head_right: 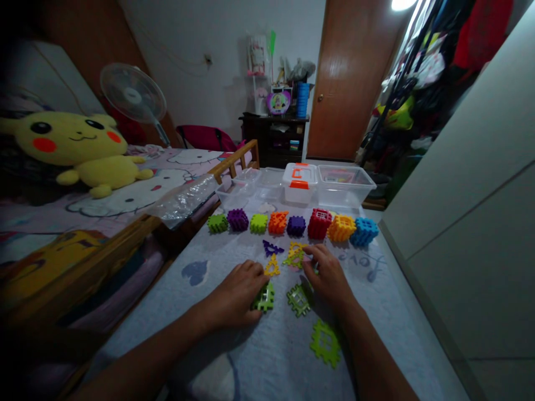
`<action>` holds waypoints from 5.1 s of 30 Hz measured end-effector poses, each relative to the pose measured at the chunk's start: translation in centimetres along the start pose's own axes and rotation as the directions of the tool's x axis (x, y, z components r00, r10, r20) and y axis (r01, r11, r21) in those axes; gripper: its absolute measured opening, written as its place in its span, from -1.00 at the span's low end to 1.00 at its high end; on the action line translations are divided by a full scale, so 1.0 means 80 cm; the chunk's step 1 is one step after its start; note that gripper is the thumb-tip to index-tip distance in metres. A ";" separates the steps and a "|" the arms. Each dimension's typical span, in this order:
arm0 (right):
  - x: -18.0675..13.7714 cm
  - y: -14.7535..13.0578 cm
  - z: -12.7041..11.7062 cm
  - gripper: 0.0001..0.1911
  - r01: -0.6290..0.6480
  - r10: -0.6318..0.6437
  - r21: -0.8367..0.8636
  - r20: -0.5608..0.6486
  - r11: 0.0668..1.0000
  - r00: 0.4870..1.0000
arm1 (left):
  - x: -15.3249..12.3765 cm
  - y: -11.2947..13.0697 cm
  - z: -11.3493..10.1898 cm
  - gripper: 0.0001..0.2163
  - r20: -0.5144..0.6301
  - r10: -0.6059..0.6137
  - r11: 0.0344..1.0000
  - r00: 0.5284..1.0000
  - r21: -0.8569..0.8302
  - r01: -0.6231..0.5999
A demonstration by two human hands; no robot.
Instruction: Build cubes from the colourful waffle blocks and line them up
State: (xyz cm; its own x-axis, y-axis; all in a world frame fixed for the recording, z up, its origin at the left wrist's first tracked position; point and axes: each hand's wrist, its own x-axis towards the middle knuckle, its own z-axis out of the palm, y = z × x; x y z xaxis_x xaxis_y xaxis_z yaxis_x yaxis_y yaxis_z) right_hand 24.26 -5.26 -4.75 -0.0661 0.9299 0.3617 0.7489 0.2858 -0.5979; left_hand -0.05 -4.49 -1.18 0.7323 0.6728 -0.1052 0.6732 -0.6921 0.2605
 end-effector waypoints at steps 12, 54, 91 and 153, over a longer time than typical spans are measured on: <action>0.000 0.006 0.000 -0.75 -0.002 0.002 -0.017 0.008 1.000 1.000 | -0.016 -0.058 -0.010 -0.49 -0.220 -0.030 0.915 0.975 -0.399 -0.062; 0.002 0.015 -0.005 -0.73 -0.084 0.084 0.000 -0.008 0.996 0.996 | 0.016 -0.258 -0.088 -0.33 -0.423 -0.333 0.942 0.842 -0.116 0.314; 0.002 0.044 -0.035 -0.83 -0.388 0.329 0.204 0.273 0.899 0.904 | 0.043 0.039 0.023 -0.71 -0.086 -0.064 0.944 0.994 -0.330 0.032; 0.000 0.057 -0.030 -0.72 -0.551 0.493 0.395 0.247 0.735 0.834 | -0.004 0.028 0.041 -0.50 -0.101 0.042 0.988 0.994 -0.146 -0.056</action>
State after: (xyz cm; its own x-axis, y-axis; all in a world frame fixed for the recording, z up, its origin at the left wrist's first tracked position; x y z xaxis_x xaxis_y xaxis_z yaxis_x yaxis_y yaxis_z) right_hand 29.25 -4.50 -5.80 0.1506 0.9739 -0.1697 0.3261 -0.2110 -0.9215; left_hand 1.54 -7.09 -3.74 0.7456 0.6664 0.0035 0.6087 -0.6832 0.4034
